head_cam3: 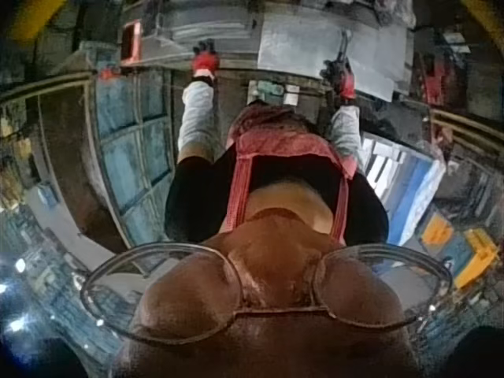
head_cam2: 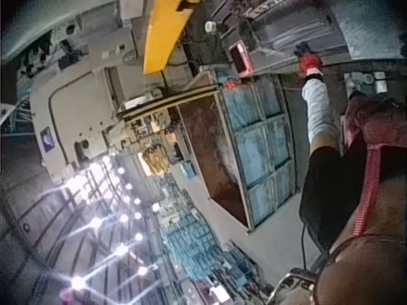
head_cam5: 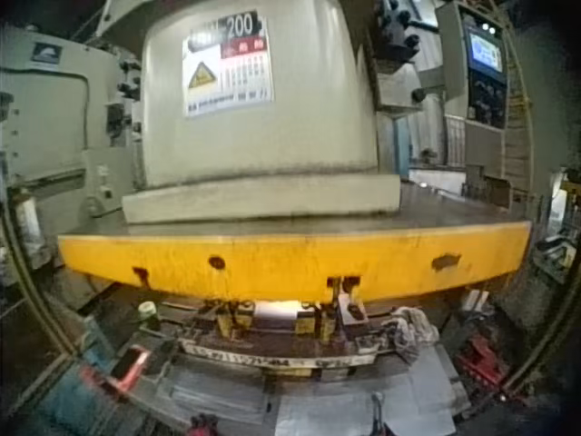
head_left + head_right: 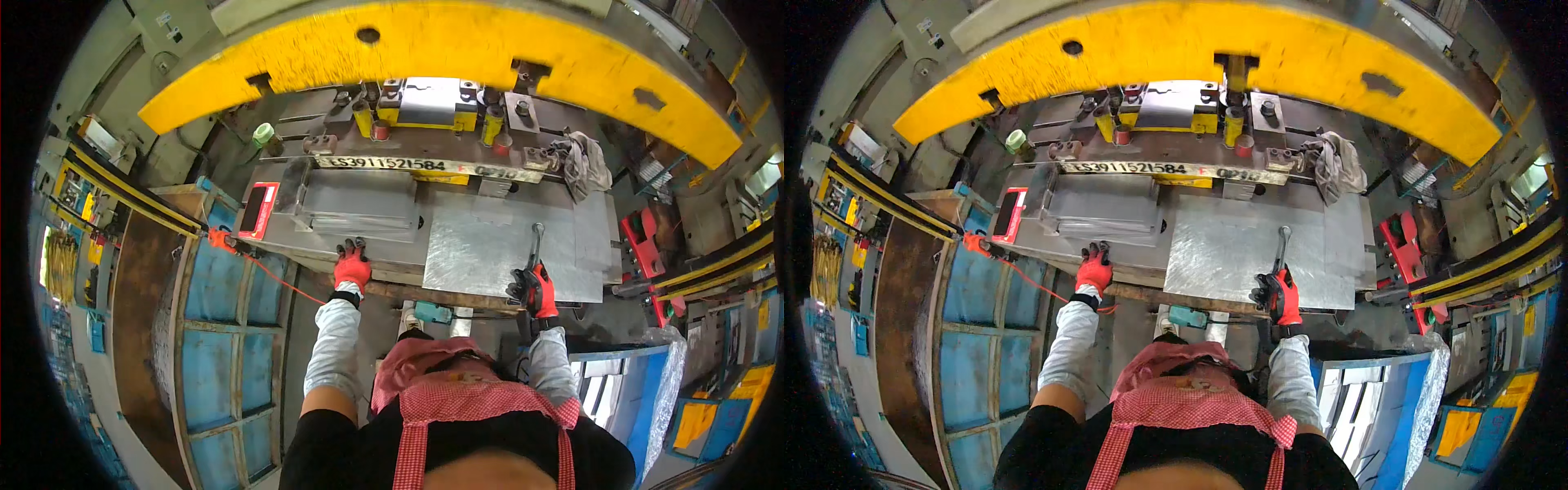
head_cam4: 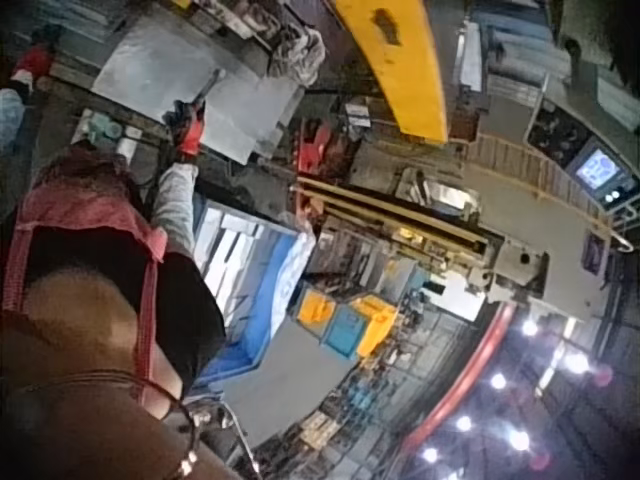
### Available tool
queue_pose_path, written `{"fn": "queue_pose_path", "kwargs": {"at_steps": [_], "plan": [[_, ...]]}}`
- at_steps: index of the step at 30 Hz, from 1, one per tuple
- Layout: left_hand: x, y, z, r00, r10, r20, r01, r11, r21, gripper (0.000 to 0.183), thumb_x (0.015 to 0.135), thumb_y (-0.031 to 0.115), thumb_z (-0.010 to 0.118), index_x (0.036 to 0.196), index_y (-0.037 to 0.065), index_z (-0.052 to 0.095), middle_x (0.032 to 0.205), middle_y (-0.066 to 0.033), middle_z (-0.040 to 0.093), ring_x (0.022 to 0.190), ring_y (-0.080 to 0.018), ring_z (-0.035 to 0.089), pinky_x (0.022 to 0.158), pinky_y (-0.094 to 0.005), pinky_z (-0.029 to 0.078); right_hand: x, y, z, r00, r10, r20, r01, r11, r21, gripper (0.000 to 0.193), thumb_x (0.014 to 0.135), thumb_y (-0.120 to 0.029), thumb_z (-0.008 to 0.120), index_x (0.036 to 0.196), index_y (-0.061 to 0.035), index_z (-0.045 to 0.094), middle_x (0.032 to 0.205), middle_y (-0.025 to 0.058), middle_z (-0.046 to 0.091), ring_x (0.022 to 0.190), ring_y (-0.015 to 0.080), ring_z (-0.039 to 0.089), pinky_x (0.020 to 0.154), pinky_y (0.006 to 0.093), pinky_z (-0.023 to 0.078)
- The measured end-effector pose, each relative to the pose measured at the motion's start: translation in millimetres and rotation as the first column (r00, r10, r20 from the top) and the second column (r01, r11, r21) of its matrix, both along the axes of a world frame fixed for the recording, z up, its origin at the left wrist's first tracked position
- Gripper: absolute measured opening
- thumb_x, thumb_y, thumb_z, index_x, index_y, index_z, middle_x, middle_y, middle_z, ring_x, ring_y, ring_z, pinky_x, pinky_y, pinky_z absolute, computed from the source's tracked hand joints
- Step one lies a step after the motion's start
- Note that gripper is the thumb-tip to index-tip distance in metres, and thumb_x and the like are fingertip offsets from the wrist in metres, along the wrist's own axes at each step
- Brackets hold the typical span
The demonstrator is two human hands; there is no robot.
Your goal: Operating a stamping press to form and punch holes in metal sheets.
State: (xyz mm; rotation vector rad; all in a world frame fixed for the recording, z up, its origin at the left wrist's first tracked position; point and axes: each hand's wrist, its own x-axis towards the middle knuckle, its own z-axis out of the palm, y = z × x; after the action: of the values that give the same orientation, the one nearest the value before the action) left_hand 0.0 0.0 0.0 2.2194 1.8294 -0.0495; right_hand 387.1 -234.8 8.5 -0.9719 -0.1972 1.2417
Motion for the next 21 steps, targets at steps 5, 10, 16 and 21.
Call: {"fn": "queue_pose_path", "kwargs": {"at_steps": [5, 10, 16, 21], "plan": [[-6, -10, 4, 1.0, -0.01, -0.022, 0.011, 0.998, 0.057, 0.053, 0.078, 0.029, 0.05, 0.129, 0.022, 0.039, 0.14, -0.0109, 0.026, 0.126, -0.0382, 0.027, 0.099, -0.0438, 0.032, -5, -2, -6, 0.998, 0.013, -0.068, -0.014, 1.0, -0.009, 0.013, 0.086, -0.014, 0.051, 0.096, -0.0101, 0.044, 0.089, 0.0149, 0.059, 0.059, 0.0281, 0.058, 0.056, 0.0441, 0.051], [-3, -8, 9, 0.999, -0.037, 0.008, 0.037, 0.998, 0.05, 0.052, 0.078, 0.031, 0.052, 0.127, 0.019, 0.041, 0.137, -0.0121, 0.031, 0.125, -0.0375, 0.03, 0.097, -0.0449, 0.033, -11, -2, 12, 0.98, -0.022, 0.198, 0.055, 0.985, -0.166, 0.012, 0.083, -0.013, 0.052, 0.093, -0.0064, 0.048, 0.081, 0.0113, 0.06, 0.052, 0.0178, 0.054, 0.048, 0.0313, 0.047], [-5, -10, 17, 0.996, -0.072, 0.045, 0.068, 0.994, 0.088, 0.05, 0.078, 0.03, 0.055, 0.125, 0.019, 0.043, 0.135, -0.0139, 0.033, 0.122, -0.0408, 0.03, 0.098, -0.0446, 0.033, -33, 35, 97, 0.856, -0.143, 0.497, 0.189, 0.981, -0.045, 0.043, 0.082, -0.013, 0.055, 0.123, -0.0077, 0.041, 0.073, 0.0027, 0.054, 0.05, 0.0088, 0.044, 0.046, 0.0234, 0.04], [-9, -15, 33, 0.998, -0.041, 0.046, 0.042, 0.999, -0.033, 0.05, 0.08, 0.035, 0.051, 0.126, 0.019, 0.043, 0.134, -0.0131, 0.036, 0.121, -0.0374, 0.035, 0.096, -0.0438, 0.035, -41, 131, 160, 0.757, 0.079, 0.648, -0.151, 0.987, 0.055, 0.06, 0.079, -0.016, 0.06, 0.133, -0.0096, 0.034, 0.088, -0.0015, 0.052, 0.062, 0.0057, 0.045, 0.049, 0.0194, 0.039]]}}
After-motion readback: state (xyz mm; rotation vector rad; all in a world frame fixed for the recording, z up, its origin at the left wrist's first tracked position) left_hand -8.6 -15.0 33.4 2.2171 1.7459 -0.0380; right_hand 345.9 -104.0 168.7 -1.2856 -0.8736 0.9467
